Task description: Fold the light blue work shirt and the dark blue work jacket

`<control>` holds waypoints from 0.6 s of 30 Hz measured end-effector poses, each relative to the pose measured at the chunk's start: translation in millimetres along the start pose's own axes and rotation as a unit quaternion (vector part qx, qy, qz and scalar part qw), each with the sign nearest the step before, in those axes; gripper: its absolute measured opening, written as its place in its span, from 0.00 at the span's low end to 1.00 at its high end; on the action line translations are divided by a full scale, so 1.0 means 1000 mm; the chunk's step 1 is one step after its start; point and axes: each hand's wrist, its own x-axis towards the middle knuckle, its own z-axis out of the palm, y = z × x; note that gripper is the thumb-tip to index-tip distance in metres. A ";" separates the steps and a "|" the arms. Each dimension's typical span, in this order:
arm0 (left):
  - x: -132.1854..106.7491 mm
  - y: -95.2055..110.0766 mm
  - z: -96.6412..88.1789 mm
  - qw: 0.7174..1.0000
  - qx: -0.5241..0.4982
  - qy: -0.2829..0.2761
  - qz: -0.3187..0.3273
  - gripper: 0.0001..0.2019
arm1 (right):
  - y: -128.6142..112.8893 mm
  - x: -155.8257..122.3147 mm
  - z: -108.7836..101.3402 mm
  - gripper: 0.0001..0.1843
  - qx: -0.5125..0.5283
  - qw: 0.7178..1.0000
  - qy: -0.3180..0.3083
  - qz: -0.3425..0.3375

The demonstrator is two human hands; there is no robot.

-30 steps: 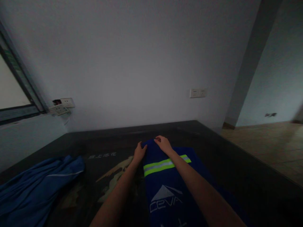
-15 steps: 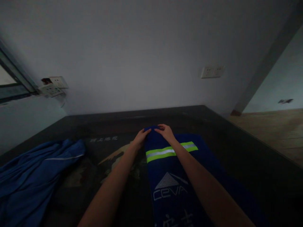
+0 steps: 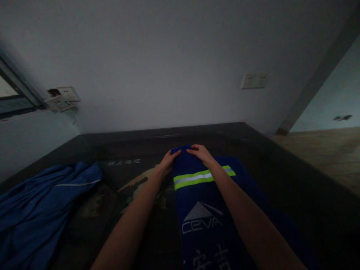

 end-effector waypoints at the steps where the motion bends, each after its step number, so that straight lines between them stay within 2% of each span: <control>1: -0.001 0.000 0.000 1.000 0.004 -0.006 -0.003 0.19 | -0.002 -0.001 0.000 0.18 0.013 1.000 0.001 -0.002; 5: -0.001 0.001 -0.001 0.999 0.027 -0.032 -0.008 0.20 | -0.006 -0.002 -0.003 0.19 0.043 0.999 -0.025 0.001; 12: -0.002 0.004 0.000 0.999 0.027 -0.028 0.015 0.18 | -0.009 -0.007 -0.012 0.19 0.058 0.992 -0.107 0.041; 15: -0.006 0.010 0.002 0.998 0.028 -0.055 0.015 0.23 | -0.015 -0.010 -0.018 0.22 0.056 0.986 -0.153 0.021; 18: -0.010 0.014 0.003 0.994 0.023 -0.102 0.025 0.28 | -0.025 -0.014 -0.024 0.21 0.006 0.984 -0.176 -0.027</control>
